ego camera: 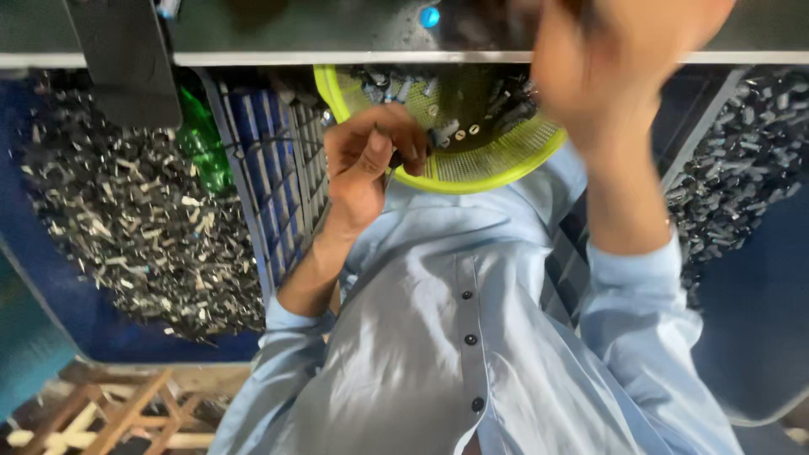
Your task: The person repeatedly picks small cylindrical components from a yellow basket, inserts them into a machine slot, and returns them to the basket. The person handles the components one at a time throughout the clip.
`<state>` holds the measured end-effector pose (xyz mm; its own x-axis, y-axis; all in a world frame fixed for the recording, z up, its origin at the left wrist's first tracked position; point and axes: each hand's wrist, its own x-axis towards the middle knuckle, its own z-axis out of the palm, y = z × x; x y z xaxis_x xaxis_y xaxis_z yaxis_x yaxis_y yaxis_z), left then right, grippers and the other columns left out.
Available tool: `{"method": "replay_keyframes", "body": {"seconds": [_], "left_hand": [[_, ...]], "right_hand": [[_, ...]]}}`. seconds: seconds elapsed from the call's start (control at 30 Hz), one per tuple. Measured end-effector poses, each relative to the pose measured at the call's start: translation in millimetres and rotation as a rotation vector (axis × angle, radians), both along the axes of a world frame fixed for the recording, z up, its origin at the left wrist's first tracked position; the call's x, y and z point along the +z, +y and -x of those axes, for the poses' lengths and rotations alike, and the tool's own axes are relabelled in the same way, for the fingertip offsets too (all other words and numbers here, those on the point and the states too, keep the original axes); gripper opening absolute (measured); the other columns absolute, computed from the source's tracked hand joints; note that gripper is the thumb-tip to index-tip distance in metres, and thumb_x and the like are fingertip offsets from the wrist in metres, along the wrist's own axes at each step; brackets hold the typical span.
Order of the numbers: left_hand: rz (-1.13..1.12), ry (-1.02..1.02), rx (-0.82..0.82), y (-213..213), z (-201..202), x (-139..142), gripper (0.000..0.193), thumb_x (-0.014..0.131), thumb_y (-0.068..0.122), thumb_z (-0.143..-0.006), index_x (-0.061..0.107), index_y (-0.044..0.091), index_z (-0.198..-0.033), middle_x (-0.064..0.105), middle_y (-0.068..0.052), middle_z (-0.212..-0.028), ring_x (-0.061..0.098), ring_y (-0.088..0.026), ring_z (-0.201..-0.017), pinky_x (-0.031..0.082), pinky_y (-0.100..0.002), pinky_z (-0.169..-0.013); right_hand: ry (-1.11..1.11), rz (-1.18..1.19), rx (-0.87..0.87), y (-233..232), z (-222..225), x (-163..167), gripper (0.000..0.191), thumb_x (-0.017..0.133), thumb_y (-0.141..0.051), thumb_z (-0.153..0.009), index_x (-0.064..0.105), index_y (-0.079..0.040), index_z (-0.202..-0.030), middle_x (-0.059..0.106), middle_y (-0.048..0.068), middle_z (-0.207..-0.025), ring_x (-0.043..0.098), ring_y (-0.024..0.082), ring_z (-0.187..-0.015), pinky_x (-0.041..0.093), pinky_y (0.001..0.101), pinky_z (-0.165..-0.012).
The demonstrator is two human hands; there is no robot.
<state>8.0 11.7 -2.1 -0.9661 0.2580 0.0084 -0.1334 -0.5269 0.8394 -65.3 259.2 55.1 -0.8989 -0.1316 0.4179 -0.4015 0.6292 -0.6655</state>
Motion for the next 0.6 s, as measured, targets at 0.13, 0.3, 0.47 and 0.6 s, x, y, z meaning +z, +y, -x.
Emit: {"method": "replay_keyframes", "body": {"seconds": [0.13, 0.3, 0.47, 0.6], "left_hand": [[-0.028, -0.026, -0.023, 2, 2, 5, 0.038, 0.066, 0.032, -0.109, 0.063, -0.004, -0.097, 0.064, -0.012, -0.094, 0.058, -0.015, -0.076, 0.047, -0.026, -0.069], [0.299, 0.156, -0.021, 15, 2, 10, 0.023, 0.074, 0.003, -0.100, 0.057, 0.000, -0.115, 0.062, -0.010, -0.110, 0.064, -0.017, -0.092, 0.054, -0.026, -0.081], [0.661, 0.435, 0.115, 23, 9, 17, 0.026, 0.074, -0.004, -0.091, 0.059, 0.001, -0.111, 0.062, -0.014, -0.109, 0.065, -0.022, -0.087, 0.054, -0.027, -0.074], [0.724, 0.532, 0.087, 23, 13, 21, 0.021, 0.076, -0.003, -0.092, 0.062, 0.003, -0.107, 0.064, -0.010, -0.098, 0.066, -0.025, -0.082, 0.053, -0.031, -0.069]], "right_hand": [[-0.234, 0.264, 0.312, -35, -51, -22, 0.026, 0.072, 0.002, -0.091, 0.066, 0.007, -0.116, 0.071, 0.019, -0.111, 0.068, 0.025, -0.099, 0.053, 0.0320, -0.091], [-0.454, 0.799, -0.088, -53, -108, -78, 0.011, 0.068, 0.012, -0.101, 0.067, 0.006, -0.110, 0.071, 0.015, -0.111, 0.069, 0.015, -0.096, 0.057, 0.0256, -0.088], [-0.402, 0.954, -0.092, -50, -119, -93, 0.008, 0.067, 0.009, -0.105, 0.063, 0.005, -0.109, 0.072, 0.018, -0.115, 0.070, 0.017, -0.097, 0.061, 0.0288, -0.088], [-0.362, 1.119, -0.044, -48, -114, -84, 0.026, 0.072, 0.000, -0.103, 0.051, -0.002, -0.117, 0.071, 0.016, -0.114, 0.072, 0.020, -0.103, 0.059, 0.0283, -0.093]]}}
